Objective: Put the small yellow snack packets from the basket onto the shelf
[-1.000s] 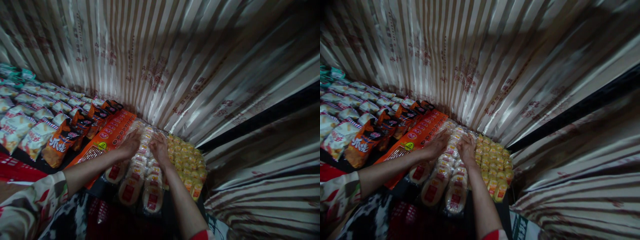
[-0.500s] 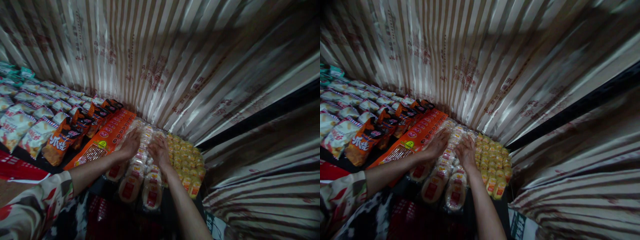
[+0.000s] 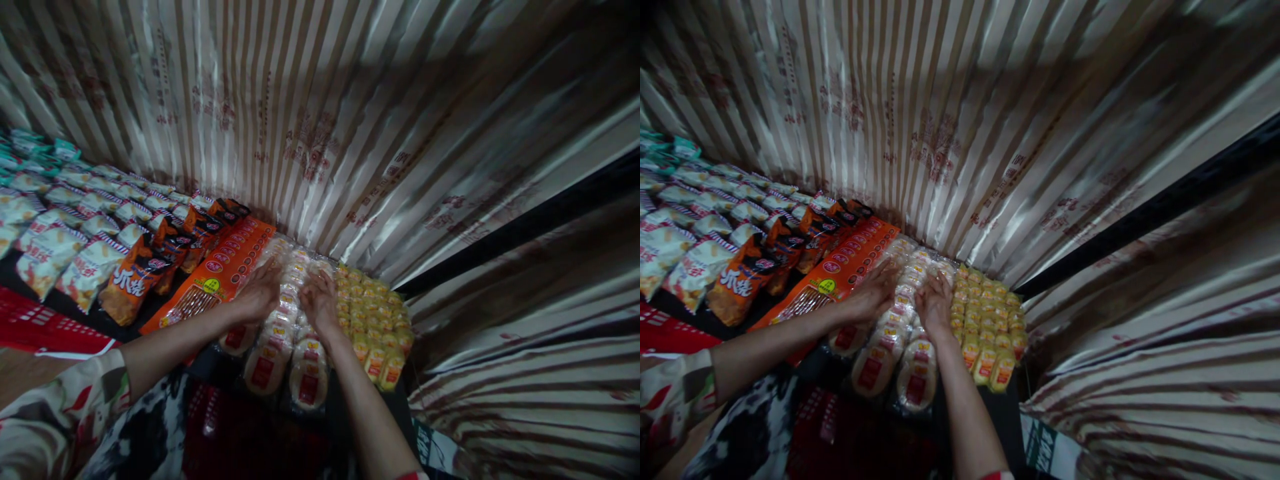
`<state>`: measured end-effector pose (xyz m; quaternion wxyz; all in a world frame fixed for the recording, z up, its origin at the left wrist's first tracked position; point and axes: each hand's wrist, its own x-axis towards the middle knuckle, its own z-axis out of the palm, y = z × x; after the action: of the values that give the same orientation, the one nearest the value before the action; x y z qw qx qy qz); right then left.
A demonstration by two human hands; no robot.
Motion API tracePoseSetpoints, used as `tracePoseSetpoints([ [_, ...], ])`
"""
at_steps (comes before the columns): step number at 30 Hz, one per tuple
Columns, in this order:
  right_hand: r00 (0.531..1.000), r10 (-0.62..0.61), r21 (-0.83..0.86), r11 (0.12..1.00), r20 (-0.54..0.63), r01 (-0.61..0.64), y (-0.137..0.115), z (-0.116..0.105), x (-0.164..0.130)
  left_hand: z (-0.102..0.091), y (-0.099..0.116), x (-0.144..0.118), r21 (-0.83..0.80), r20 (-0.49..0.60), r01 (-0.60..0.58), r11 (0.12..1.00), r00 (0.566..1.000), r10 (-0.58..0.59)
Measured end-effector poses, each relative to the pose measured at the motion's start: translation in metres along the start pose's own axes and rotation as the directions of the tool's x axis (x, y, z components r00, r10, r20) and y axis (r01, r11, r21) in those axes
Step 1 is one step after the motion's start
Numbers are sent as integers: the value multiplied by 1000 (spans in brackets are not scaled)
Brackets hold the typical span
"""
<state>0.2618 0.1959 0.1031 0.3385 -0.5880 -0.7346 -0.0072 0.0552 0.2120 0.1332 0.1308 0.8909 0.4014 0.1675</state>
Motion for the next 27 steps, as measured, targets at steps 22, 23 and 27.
tracePoseSetpoints([
  [22,992,-126,-4,992,21,126,-15,-17,-20,14,7,3,70,-80,17,997,997,-11],
  [23,992,-122,-2,993,34,122,-17,-19,-23,15,8,3,80,-82,26,996,996,-19],
  [27,997,-79,15,997,17,79,-21,-18,-25,19,8,5,109,-84,43,993,996,-34],
])
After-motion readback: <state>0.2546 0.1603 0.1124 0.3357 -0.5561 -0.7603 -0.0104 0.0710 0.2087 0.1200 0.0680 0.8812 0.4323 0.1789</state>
